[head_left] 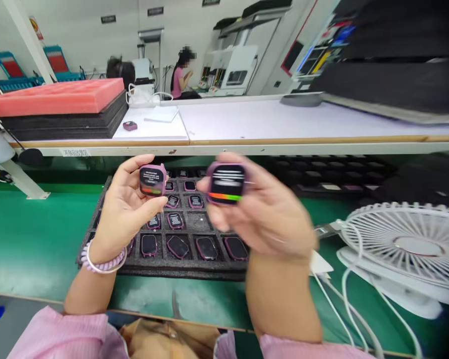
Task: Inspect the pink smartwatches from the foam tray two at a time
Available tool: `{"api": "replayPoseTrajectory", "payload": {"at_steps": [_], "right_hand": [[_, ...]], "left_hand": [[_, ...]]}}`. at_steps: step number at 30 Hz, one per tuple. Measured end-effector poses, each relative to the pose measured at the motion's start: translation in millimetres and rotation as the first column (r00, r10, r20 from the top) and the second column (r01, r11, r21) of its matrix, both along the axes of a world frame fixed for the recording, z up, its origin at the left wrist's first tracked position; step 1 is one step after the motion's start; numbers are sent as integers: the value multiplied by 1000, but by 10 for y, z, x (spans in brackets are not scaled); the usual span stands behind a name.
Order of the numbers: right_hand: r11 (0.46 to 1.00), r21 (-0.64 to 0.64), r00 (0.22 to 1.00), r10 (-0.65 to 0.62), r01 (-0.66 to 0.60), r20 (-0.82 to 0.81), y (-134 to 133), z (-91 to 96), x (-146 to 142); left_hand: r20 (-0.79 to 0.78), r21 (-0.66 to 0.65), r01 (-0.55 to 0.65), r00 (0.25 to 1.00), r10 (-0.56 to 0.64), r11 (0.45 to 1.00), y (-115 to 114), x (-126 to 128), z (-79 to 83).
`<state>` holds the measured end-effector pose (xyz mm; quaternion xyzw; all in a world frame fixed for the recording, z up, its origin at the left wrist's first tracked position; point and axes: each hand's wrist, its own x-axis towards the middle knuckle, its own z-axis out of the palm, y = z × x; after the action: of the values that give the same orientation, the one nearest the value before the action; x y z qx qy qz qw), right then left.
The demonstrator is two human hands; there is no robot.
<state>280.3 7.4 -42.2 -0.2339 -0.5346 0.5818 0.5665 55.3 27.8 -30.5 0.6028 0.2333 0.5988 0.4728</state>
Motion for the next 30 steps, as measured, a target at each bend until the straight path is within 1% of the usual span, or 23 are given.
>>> {"api": "replayPoseTrajectory", "payload": {"at_steps": [2, 4, 6, 10, 20, 24, 30], "right_hand": [[998, -22, 996, 52, -54, -73, 127, -7, -97], [992, -77, 988, 93, -103, -121, 250, -54, -186], [989, -101, 987, 95, -108, -129, 334, -106, -239], [996, -86, 994, 29, -38, -106, 378, -149, -248], [995, -38, 993, -90, 88, -72, 389, -151, -262], [993, -39, 989, -113, 110, -91, 396, -155, -285], [989, -28, 986, -149, 147, -75, 406, -153, -307]], "left_hand": [[28, -29, 23, 999, -22, 999, 131, 101, -45], [22, -53, 44, 999, -43, 998, 215, 145, -108], [9, -56, 47, 999, -47, 997, 254, 147, -156], [-28, -61, 23, 999, -24, 998, 272, 132, -190], [-47, -141, 50, 997, -57, 989, 245, 187, -199], [-53, -160, 55, 997, -64, 986, 231, 195, -188], [-64, -165, 49, 996, -60, 985, 264, 207, -194]]}}
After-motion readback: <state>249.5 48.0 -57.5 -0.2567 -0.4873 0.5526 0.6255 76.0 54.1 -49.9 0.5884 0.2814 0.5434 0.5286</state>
